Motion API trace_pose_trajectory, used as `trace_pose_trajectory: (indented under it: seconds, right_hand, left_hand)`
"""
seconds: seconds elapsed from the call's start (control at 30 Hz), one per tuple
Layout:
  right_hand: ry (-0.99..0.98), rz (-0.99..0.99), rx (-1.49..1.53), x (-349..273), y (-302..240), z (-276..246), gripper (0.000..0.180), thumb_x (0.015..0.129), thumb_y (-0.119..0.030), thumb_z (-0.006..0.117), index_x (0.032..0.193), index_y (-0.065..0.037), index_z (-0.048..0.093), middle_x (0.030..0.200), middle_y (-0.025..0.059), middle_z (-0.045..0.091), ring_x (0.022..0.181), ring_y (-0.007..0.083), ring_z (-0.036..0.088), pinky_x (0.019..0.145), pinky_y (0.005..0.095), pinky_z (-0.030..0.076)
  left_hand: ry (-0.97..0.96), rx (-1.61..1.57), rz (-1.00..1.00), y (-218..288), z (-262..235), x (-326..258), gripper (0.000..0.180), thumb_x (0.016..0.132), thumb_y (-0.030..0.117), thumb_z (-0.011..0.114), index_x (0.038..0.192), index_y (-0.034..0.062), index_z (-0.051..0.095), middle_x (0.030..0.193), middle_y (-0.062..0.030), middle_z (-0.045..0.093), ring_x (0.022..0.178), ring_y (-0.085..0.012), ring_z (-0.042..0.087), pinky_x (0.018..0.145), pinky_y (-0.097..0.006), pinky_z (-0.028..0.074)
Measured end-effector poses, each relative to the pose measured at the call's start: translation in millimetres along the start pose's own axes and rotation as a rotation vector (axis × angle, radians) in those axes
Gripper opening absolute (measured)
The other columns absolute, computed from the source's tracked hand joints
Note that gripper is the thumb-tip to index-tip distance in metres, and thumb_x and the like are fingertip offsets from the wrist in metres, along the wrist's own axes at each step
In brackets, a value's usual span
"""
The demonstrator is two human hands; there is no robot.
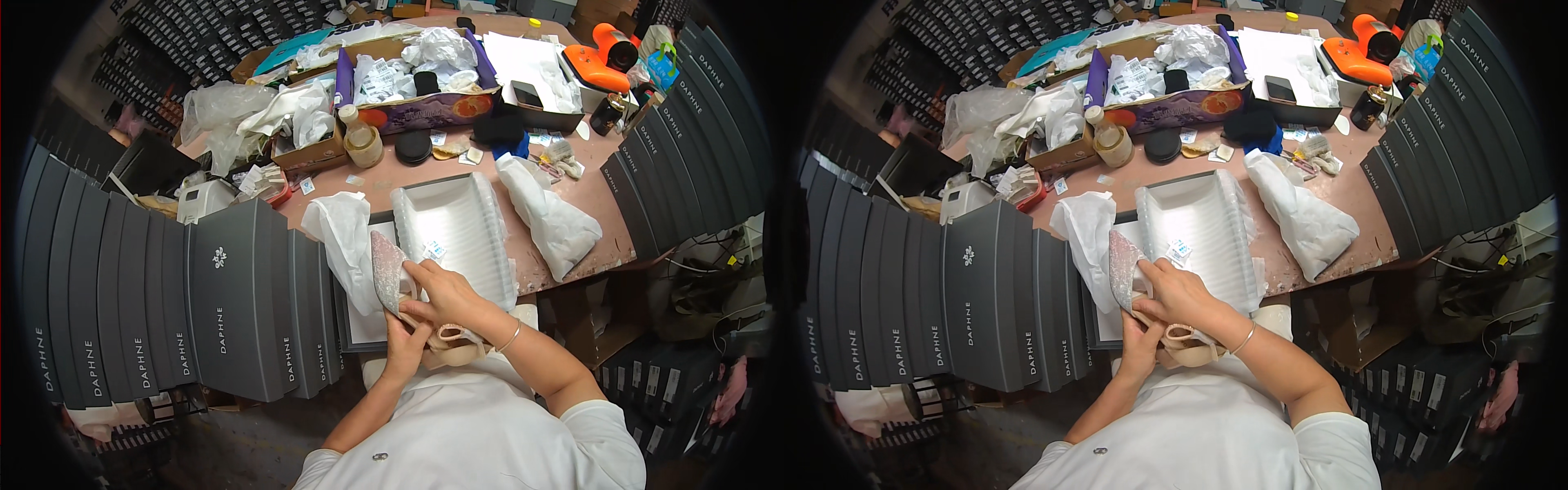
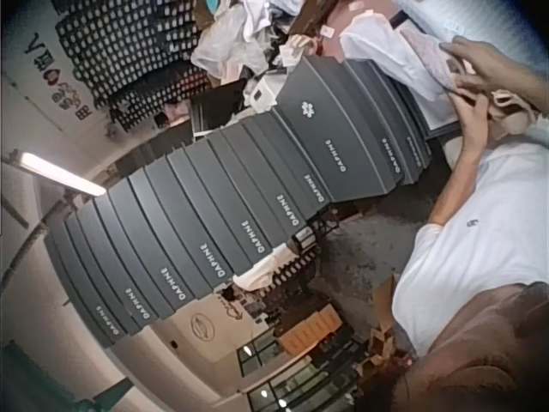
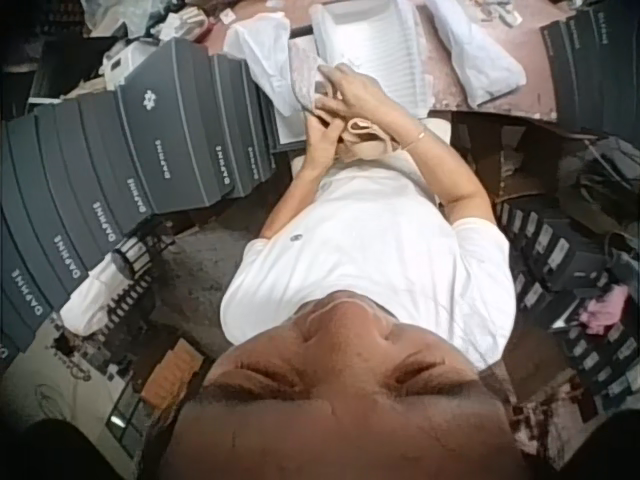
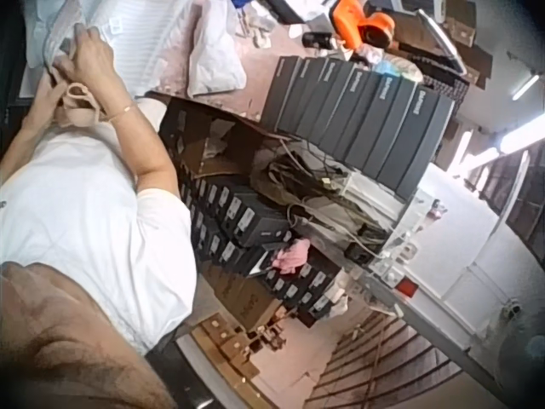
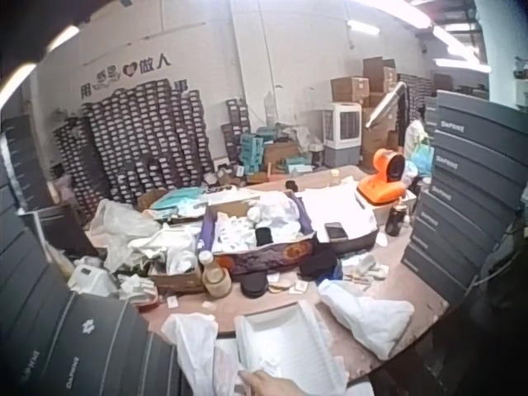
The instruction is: Inspecting high-heeled shoes and packing them into boxes with tissue paper and protective foam.
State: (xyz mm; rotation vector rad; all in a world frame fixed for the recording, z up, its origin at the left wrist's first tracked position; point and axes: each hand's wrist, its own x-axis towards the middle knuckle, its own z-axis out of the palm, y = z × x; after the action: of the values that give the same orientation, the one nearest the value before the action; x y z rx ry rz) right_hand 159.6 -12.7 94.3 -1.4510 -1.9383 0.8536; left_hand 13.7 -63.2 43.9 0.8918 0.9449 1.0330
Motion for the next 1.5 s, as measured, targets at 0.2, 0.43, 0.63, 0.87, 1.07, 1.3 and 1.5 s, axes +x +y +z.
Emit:
trace_pose_trajectory:
  seconds: [0.2,0.43,0.63,0.87,1.07,1.3,1.5]
  right_hand:
    - [-0.166,0.114,0.119,10,4,-7,0.055,0.071,-0.039,0.075,0.106,0.001,0.059,0.095,0.0195,0.060,0.083,0.0353,0.062,0.073,0.0399,0.050]
    - [0.073,0.129,0.156,-7,44,-28,0.041,0.069,-0.023,0.078,0.100,-0.002,0.060,0.097,0.0167,0.061,0.086,0.0321,0.060,0.077,0.0400,0.047]
    - [0.190,-0.367,-0.348,6,15,-23,0.031,0.069,-0.015,0.071,0.098,-0.008,0.062,0.090,0.0038,0.062,0.086,0.0224,0.058,0.075,0.0351,0.041]
    - [0.063,-0.530,-0.624,13,19,9,0.008,0.076,-0.017,0.058,0.076,-0.009,0.061,0.073,0.0034,0.059,0.070,0.0187,0.059,0.068,0.0326,0.040]
    - [0.109,-0.446,-0.460,-16,6,-30,0.012,0.071,-0.014,0.064,0.080,-0.007,0.058,0.074,0.0066,0.057,0.068,0.0233,0.058,0.066,0.0393,0.044]
    - [-0.112,-0.062,0.325,-11,-11,-41,0.060,0.091,-0.034,0.060,0.132,0.007,0.045,0.125,0.0321,0.052,0.116,0.0420,0.052,0.099,0.0401,0.041]
    - [-0.336,-0.108,0.241,25,-9,-11,0.052,0.093,-0.036,0.054,0.118,0.009,0.045,0.103,0.0275,0.050,0.100,0.0405,0.052,0.092,0.0426,0.041]
  left_hand:
    - [0.002,0.151,0.041,-10,-10,3,0.064,0.081,0.003,0.065,0.134,0.0023,0.029,0.123,-0.0115,0.045,0.111,-0.0179,0.049,0.094,-0.029,0.043]
    - [-0.054,-0.167,-0.297,19,-21,17,0.057,0.080,-0.001,0.060,0.131,0.0022,0.036,0.110,-0.0124,0.057,0.096,-0.0196,0.060,0.086,-0.036,0.052]
    - [-0.100,-0.310,-0.356,39,-29,17,0.053,0.081,0.003,0.059,0.130,0.0022,0.038,0.116,-0.0105,0.055,0.101,-0.0190,0.059,0.088,-0.034,0.051]
    - [-0.120,-0.154,-0.312,31,-12,1,0.064,0.080,0.002,0.061,0.136,0.0029,0.030,0.124,-0.0100,0.047,0.116,-0.0178,0.049,0.100,-0.033,0.043]
    - [-0.020,-0.264,-0.260,31,-29,25,0.056,0.080,0.000,0.056,0.132,0.0023,0.035,0.113,-0.0115,0.054,0.101,-0.0193,0.058,0.089,-0.033,0.050]
    - [-0.120,-0.089,-0.103,34,-15,28,0.067,0.081,0.004,0.064,0.138,0.0028,0.029,0.125,-0.0108,0.048,0.113,-0.0192,0.052,0.096,-0.032,0.045]
    - [-0.128,-0.092,-0.063,11,-3,10,0.061,0.085,0.002,0.063,0.136,0.0043,0.030,0.127,-0.0103,0.044,0.118,-0.0193,0.048,0.099,-0.032,0.043]
